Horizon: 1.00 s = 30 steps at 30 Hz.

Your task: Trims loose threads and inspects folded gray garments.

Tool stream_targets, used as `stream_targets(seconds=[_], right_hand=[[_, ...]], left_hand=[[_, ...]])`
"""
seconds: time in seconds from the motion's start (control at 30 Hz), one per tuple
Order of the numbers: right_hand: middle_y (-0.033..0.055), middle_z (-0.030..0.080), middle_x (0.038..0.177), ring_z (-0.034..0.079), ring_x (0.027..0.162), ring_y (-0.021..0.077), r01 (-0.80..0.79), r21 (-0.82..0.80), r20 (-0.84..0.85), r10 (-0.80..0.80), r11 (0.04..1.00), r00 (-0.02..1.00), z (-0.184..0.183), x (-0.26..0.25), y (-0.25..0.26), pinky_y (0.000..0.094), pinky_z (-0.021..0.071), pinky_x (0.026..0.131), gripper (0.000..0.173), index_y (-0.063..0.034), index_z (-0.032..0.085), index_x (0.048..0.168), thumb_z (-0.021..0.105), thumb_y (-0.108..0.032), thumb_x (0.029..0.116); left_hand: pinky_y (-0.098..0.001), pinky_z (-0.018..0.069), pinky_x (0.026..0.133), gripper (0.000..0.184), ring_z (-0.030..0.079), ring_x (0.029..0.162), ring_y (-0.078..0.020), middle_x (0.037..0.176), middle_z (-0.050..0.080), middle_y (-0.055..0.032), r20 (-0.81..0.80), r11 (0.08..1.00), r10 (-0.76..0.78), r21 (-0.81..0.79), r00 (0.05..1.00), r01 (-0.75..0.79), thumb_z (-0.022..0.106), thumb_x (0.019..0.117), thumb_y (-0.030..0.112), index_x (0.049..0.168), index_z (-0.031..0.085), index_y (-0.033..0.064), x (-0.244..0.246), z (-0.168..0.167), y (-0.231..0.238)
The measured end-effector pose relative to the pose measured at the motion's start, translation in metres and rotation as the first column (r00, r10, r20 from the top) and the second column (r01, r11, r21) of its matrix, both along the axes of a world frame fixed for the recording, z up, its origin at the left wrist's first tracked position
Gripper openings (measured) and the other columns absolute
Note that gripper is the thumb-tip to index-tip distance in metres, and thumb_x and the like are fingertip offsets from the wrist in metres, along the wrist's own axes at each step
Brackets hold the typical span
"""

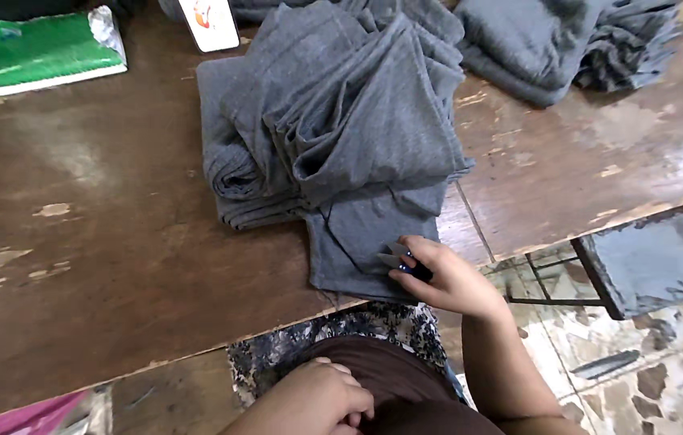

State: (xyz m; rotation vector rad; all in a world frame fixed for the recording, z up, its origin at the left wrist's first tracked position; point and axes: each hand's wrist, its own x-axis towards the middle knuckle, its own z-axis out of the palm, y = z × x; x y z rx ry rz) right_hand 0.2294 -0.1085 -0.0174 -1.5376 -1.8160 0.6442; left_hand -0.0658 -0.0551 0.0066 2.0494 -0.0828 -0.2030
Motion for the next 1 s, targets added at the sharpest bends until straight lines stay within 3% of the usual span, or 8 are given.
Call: stream_targets(seconds=[0.13, 0.2, 0.37, 0.53, 0.63, 0.73, 0.83, 1.0], right_hand=[[0.0079, 0.059, 0.081, 0.057, 0.076, 0.0137, -0.02, -0.017, -0.003, 0.02, 1.0, 1.0, 0.0, 0.002, 0.0, 0.0289, 0.0488, 0.07, 0.026, -0.0027, 0.06, 0.093, 0.067, -0.028, 0.0928], [0.0082, 0.06, 0.083, 0.057, 0.078, 0.0139, -0.014, -0.034, 0.004, 0.015, 0.999, 1.0, 0.001, 0.003, 0.0, 0.0286, 0.0492, 0.071, 0.024, -0.0022, 0.061, 0.094, 0.069, -0.024, 0.0903], [0.0062, 0.059, 0.073, 0.056, 0.067, 0.0105, 0.022, 0.007, 0.024, -0.022, 1.0, 0.999, 0.005, 0.001, 0.006, 0.0248, 0.0471, 0.06, 0.012, -0.0023, 0.059, 0.087, 0.064, -0.014, 0.0883], [0.0005, 0.056, 0.075, 0.052, 0.065, 0.0016, 0.095, 0.183, -0.235, -0.051, 0.978, 0.971, 0.013, 0.007, 0.006, 0.0175, 0.0434, 0.057, 0.01, -0.0062, 0.052, 0.087, 0.061, -0.011, 0.0869], [-0.0016, 0.058, 0.08, 0.055, 0.069, 0.0009, 0.161, 0.3, -0.262, -0.081, 0.94, 0.962, 0.031, 0.005, 0.0, 0.0166, 0.0454, 0.059, 0.012, -0.0107, 0.051, 0.093, 0.062, -0.012, 0.0876], [0.0013, 0.058, 0.081, 0.055, 0.07, 0.0025, 0.119, 0.318, -0.227, -0.047, 0.941, 0.973, 0.041, -0.009, 0.0, 0.0173, 0.0474, 0.06, 0.015, -0.0083, 0.051, 0.098, 0.063, -0.013, 0.0894], [0.0068, 0.06, 0.081, 0.057, 0.074, 0.007, 0.016, 0.325, -0.191, 0.049, 0.946, 0.98, 0.041, -0.032, 0.005, 0.0194, 0.05, 0.068, 0.011, -0.0025, 0.055, 0.096, 0.062, -0.01, 0.0907], [0.0018, 0.059, 0.083, 0.056, 0.072, 0.0025, 0.12, 0.39, -0.256, -0.018, 0.913, 0.967, 0.043, -0.008, 0.003, 0.0165, 0.0468, 0.063, 0.012, -0.0095, 0.053, 0.098, 0.062, -0.014, 0.0913]], left_hand=[[-0.0425, 0.0557, 0.087, 0.014, 0.071, 0.087, -0.0252, 0.085, 0.072, -0.0097, 0.12, 0.999, 0.041, -0.017, 0.992, -0.039, 0.059, 0.0988, 0.01, 0.093, 0.071, 0.0042, -0.004, -0.009, 0.001], [-0.0387, 0.0562, 0.087, 0.021, 0.071, 0.089, -0.0222, 0.087, 0.071, -0.0074, 0.193, 0.985, 0.123, 0.095, 0.974, -0.143, 0.053, 0.1031, 0.017, 0.094, 0.069, 0.0066, -0.007, -0.009, 0.004], [-0.0362, 0.057, 0.087, 0.025, 0.072, 0.094, -0.0217, 0.093, 0.073, -0.0068, 0.396, 0.705, 0.368, 0.471, 0.841, -0.53, 0.048, 0.1039, 0.019, 0.093, 0.068, 0.0088, -0.002, -0.003, 0.025], [-0.0397, 0.0582, 0.084, 0.026, 0.072, 0.093, -0.0256, 0.094, 0.073, -0.0089, 0.398, 0.597, 0.418, 0.558, 0.817, -0.577, 0.048, 0.1048, 0.019, 0.095, 0.069, 0.0065, 0.006, -0.007, 0.044], [-0.0389, 0.0568, 0.083, 0.027, 0.07, 0.092, -0.0238, 0.092, 0.072, -0.0068, 0.36, 0.72, 0.387, 0.457, 0.849, -0.522, 0.052, 0.1045, 0.026, 0.096, 0.07, 0.0084, 0.015, -0.005, 0.045], [-0.0311, 0.0533, 0.089, 0.034, 0.064, 0.099, -0.0199, 0.101, 0.068, -0.0092, 0.511, 0.728, 0.457, 0.255, 0.728, -0.637, 0.065, 0.0992, 0.04, 0.109, 0.071, 0.0078, 0.04, 0.01, 0.039], [-0.0292, 0.0506, 0.094, 0.035, 0.059, 0.106, -0.0177, 0.108, 0.062, -0.0092, 0.575, 0.631, 0.59, 0.11, 0.567, -0.768, 0.076, 0.089, 0.026, 0.12, 0.071, 0.0098, 0.079, 0.014, 0.033], [-0.0173, 0.0522, 0.082, 0.02, 0.062, 0.092, -0.0108, 0.097, 0.063, -0.0094, 0.643, 0.355, 0.712, 0.016, 0.281, -0.935, 0.068, 0.0791, -0.001, 0.097, 0.076, 0.003, 0.1, 0.003, 0.054]])
